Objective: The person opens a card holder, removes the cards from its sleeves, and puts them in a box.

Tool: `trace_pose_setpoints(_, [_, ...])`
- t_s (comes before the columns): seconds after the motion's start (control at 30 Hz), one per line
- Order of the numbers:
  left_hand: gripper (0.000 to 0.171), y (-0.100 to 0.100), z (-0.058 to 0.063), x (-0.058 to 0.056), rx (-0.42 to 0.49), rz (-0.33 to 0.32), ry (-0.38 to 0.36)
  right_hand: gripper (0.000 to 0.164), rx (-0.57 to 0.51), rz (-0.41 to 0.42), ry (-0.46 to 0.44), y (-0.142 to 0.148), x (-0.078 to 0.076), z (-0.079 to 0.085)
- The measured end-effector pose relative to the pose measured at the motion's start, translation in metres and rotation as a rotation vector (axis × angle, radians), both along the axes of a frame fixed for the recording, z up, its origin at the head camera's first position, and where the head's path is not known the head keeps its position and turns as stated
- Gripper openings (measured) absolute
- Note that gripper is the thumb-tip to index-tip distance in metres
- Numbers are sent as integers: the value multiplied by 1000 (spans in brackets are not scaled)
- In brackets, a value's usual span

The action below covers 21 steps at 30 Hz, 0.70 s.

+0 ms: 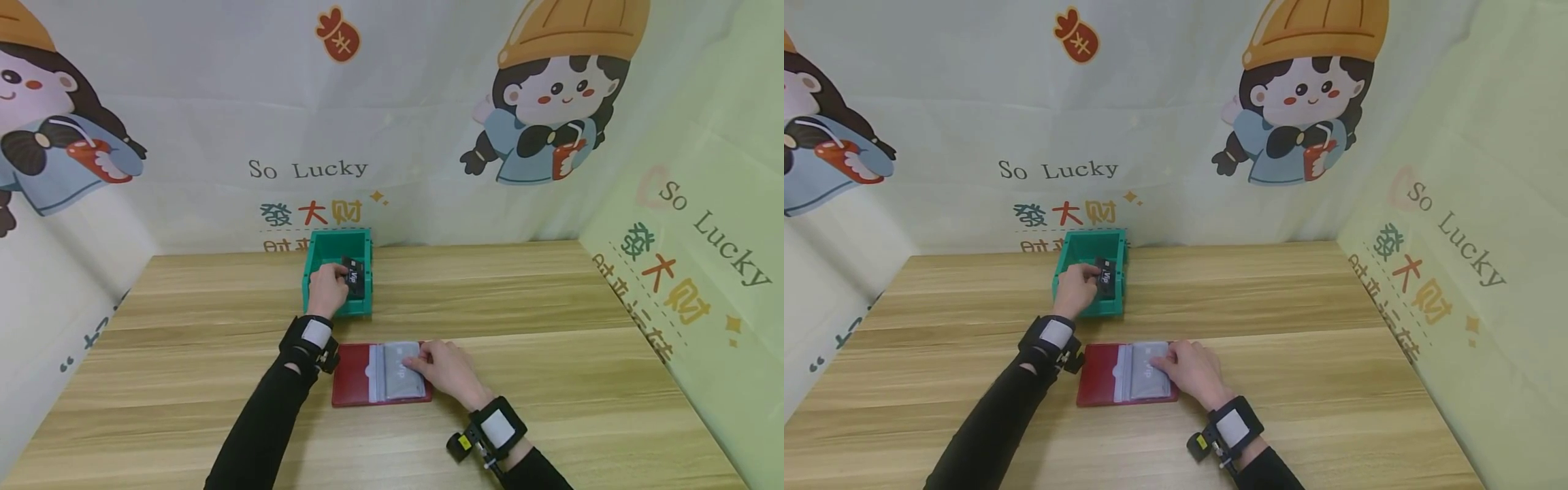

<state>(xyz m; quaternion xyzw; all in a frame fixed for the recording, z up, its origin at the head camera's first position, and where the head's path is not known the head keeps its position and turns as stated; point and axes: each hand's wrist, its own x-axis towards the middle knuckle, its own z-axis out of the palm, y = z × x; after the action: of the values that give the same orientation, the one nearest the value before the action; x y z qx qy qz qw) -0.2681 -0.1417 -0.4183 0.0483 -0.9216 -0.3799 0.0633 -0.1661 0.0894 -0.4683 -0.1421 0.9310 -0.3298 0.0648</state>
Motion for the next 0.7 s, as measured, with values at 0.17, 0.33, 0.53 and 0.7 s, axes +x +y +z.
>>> trace_pose_setpoints(0.17, [31,2,-3,0,-7,0,-18,32,6,-3,-1,0,-1,0])
trace_pose_setpoints(0.33, [31,3,-6,1,-37,-16,-15,32,-1,-5,0,0,-2,0])
trace_pose_setpoints(0.53, [32,4,-9,1,-68,-35,-53,31,-7,-6,-2,0,-1,0])
trace_pose_setpoints(0.7, [32,8,-6,1,-109,-61,-77,30,-5,-13,-14,0,-1,0])
